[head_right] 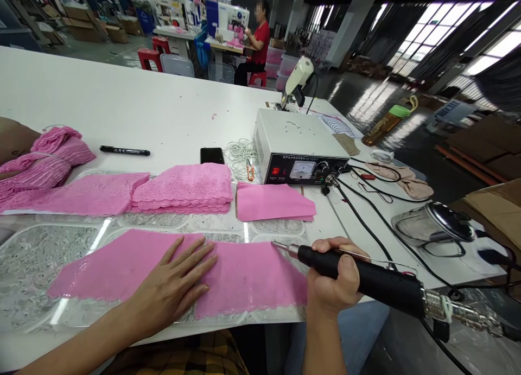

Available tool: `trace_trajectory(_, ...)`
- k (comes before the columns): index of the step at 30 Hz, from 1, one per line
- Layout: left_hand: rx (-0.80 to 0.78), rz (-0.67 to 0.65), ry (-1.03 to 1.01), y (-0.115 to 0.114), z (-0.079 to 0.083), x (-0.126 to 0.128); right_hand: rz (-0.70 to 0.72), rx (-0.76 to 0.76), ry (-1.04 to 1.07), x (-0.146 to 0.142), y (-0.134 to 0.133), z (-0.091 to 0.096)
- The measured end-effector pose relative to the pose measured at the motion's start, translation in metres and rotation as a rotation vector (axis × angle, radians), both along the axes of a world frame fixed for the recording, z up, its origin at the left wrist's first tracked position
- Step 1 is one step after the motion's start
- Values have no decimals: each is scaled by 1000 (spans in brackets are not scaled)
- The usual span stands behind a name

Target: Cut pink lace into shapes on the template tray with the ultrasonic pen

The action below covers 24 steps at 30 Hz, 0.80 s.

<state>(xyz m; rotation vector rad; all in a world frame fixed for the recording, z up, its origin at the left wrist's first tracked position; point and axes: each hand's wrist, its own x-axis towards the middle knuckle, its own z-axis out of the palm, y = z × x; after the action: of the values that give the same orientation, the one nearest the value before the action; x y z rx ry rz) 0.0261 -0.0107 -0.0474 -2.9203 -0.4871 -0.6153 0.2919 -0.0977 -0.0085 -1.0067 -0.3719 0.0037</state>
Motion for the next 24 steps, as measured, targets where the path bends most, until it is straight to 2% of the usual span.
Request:
trace_trajectory(8, 26, -35, -11, 5, -2, -1, -14, 21, -17, 5, -1, 4)
trace_trajectory(13, 33, -67, -20, 9, -1, 0, -82, 17, 11, 19, -32, 13)
trace_trajectory(18, 19, -74, -24, 10, -3, 0, -128, -54, 8, 26, -66, 12)
trace_trajectory(24, 8, -68, -30, 11, -5, 0, -130, -59, 34, 30, -78, 8)
